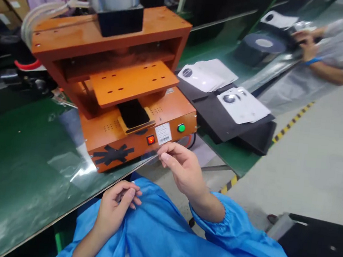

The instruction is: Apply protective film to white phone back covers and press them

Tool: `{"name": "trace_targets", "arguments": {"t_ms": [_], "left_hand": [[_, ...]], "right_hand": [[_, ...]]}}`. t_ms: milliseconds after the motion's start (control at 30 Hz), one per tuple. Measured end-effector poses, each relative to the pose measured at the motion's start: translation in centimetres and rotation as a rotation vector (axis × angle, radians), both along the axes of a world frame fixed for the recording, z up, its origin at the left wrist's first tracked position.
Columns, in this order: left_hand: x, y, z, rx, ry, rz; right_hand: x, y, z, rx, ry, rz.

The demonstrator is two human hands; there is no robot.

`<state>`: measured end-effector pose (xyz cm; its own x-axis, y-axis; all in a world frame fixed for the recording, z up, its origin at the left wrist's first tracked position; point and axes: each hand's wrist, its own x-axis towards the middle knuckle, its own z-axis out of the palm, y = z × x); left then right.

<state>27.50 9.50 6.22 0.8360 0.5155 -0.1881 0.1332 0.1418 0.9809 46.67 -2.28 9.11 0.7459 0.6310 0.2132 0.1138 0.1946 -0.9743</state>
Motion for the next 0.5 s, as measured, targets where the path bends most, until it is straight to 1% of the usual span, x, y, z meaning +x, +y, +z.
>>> {"name": "trace_targets", "arguments": {"t_ms": [67,133,167,200,267,300,367,433,500], "left_hand": [[-1.2,0.1,0.2,-0.044,-0.031,0.069],[-2.4,0.3,0.2,-0.100,-0.097,0.132],[-3.0,0.4,0.2,-0.140,-0.133,0.168],[-3.4,0.5,0.2,-0.183,-0.160,0.209],[-4.2,0.8,0.2,-0.258,-0.168,0.295],[-4.5,1.0,0.2,-0.277,-0.148,0.329],[-4.9,1.4,0.2,-0.267,-0.096,0.369],[-5.2,1.7,0.2,-0.233,-0.035,0.406],[-5.4,1.9,0.0,-0.204,0.012,0.458]], "right_hand": [[-1.2,0.8,-0.1,0.034,-0.260,-0.077],[-1.8,1.0,0.0,0.112,-0.667,-0.122],[-2.0,1.0,0.0,0.148,-0.884,-0.092],[-2.2,1.0,0.0,0.171,-1.084,-0.025],[-2.3,1.3,-0.2,0.184,-1.385,0.142],[-2.4,1.6,-0.5,0.192,-1.471,0.192],[-2.8,2.5,-1.1,0.233,-1.552,0.227],[-3.3,3.4,-1.9,0.284,-1.560,0.238],[-3.7,4.1,-2.6,0.300,-1.543,0.252]]}}
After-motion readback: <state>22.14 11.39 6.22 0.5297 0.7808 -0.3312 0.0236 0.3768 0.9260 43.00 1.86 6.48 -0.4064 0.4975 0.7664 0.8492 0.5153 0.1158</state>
